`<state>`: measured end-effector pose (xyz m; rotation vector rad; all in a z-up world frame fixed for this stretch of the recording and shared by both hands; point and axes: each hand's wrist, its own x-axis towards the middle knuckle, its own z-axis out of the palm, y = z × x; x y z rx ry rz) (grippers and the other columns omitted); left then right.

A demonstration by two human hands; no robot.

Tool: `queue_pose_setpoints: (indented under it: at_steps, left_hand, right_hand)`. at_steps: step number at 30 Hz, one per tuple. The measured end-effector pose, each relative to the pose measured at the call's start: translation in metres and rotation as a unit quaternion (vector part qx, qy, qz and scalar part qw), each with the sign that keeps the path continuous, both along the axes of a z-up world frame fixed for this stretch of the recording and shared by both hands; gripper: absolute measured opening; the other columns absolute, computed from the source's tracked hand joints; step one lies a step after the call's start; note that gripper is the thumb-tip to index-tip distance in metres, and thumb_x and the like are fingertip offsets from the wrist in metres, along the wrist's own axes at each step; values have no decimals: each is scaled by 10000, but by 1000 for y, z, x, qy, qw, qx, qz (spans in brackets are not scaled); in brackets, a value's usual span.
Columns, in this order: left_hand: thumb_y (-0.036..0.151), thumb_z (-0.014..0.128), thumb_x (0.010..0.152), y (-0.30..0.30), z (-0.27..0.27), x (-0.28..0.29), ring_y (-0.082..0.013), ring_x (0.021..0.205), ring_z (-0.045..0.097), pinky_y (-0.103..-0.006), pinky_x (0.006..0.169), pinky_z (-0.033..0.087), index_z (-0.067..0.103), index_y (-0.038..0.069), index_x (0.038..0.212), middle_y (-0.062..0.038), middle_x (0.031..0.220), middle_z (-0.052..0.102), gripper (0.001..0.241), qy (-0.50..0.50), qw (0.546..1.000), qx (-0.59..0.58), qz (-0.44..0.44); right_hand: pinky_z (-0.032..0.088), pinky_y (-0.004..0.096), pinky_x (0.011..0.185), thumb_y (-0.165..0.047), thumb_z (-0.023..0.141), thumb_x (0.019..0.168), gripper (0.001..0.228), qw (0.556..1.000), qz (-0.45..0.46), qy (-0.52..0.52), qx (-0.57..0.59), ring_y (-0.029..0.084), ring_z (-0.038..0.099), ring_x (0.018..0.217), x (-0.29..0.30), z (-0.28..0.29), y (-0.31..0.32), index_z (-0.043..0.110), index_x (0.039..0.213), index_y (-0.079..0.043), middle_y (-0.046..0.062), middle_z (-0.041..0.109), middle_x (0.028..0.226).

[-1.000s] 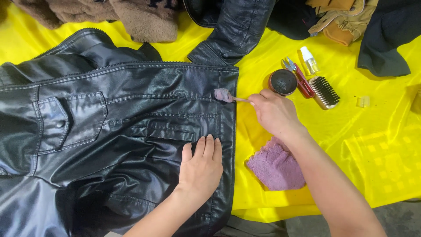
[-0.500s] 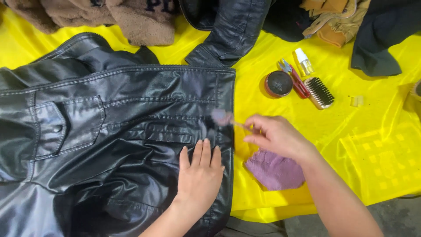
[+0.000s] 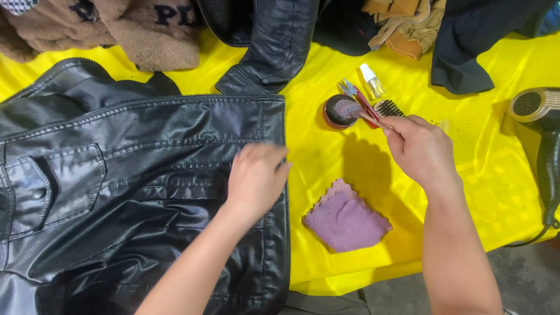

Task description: Applying leather polish to a black jacket using a small applicator brush to restore the finish.

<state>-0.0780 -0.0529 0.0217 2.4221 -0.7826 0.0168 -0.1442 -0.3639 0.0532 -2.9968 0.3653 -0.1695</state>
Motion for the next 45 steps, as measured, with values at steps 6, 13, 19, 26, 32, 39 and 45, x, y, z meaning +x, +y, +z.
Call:
queue_pose_setpoints:
  at_steps: [6, 13, 19, 26, 32, 39, 45]
  left_hand:
    - [430, 860, 809, -98, 7, 55, -341, 1407, 367, -511, 1103, 318, 457, 86, 1531, -144, 1479, 521, 895, 18, 997, 24, -76]
    - [449, 893, 770, -147, -22, 61, -273, 1364, 364, -459, 1101, 243, 385, 96, 1558, -97, 1488, 512, 1002, 35, 997, 60, -33]
    - [404, 874, 815, -140, -9, 55, -261, 1342, 416, -448, 1096, 265, 396, 119, 1552, -96, 1433, 569, 923, 39, 998, 37, -12]
    - [249, 852, 829, -101, 8, 39, -353, 1389, 462, -503, 1133, 354, 347, 107, 1565, -191, 1468, 522, 904, 80, 996, -30, -36]
    - [148, 846, 804, -9, 12, 17, -481, 1381, 483, -576, 1117, 394, 285, 0, 1553, -296, 1505, 462, 948, 53, 992, -98, -52]
    - [107, 865, 757, 61, -15, -9, -425, 1252, 564, -534, 1049, 454, 279, 42, 1594, -253, 1360, 549, 1024, -100, 995, -24, 11]
    - [118, 881, 672, 86, 13, -11, -478, 1299, 557, -541, 1075, 462, 354, -6, 1544, -286, 1380, 558, 1026, 54, 972, -195, 122]
  right_hand:
    - [607, 452, 842, -309, 636, 1020, 238, 999, 11, -20, -37, 269, 739, 975, 2, -10, -5, 736, 1227, -374, -16, 720, 1018]
    - [621, 479, 797, -344, 616, 1020, 189, 996, 21, -29, -86, 305, 745, 950, 0, -15, -13, 732, 1168, -365, 17, 707, 1003]
    - [625, 437, 791, -369, 612, 1039, 201, 993, 18, -42, -109, 260, 751, 960, -3, -17, -12, 719, 1206, -400, -22, 695, 1022]
    - [591, 442, 832, -173, 680, 1016, 241, 987, 77, -121, 75, 315, 724, 1019, -13, -15, -9, 750, 1216, -287, 45, 708, 1009]
    - [559, 393, 867, -42, 664, 957, 214, 933, 209, -110, 270, 291, 728, 986, -17, -14, 45, 753, 1147, -80, 116, 762, 1031]
    - [582, 365, 735, -177, 617, 990, 216, 943, 280, -131, 121, 247, 720, 809, -2, -32, 125, 753, 1138, -256, 20, 688, 847]
    - [574, 352, 784, -147, 654, 991, 208, 915, 240, -94, 311, 237, 738, 911, 4, -23, 117, 770, 1156, -195, 24, 749, 923]
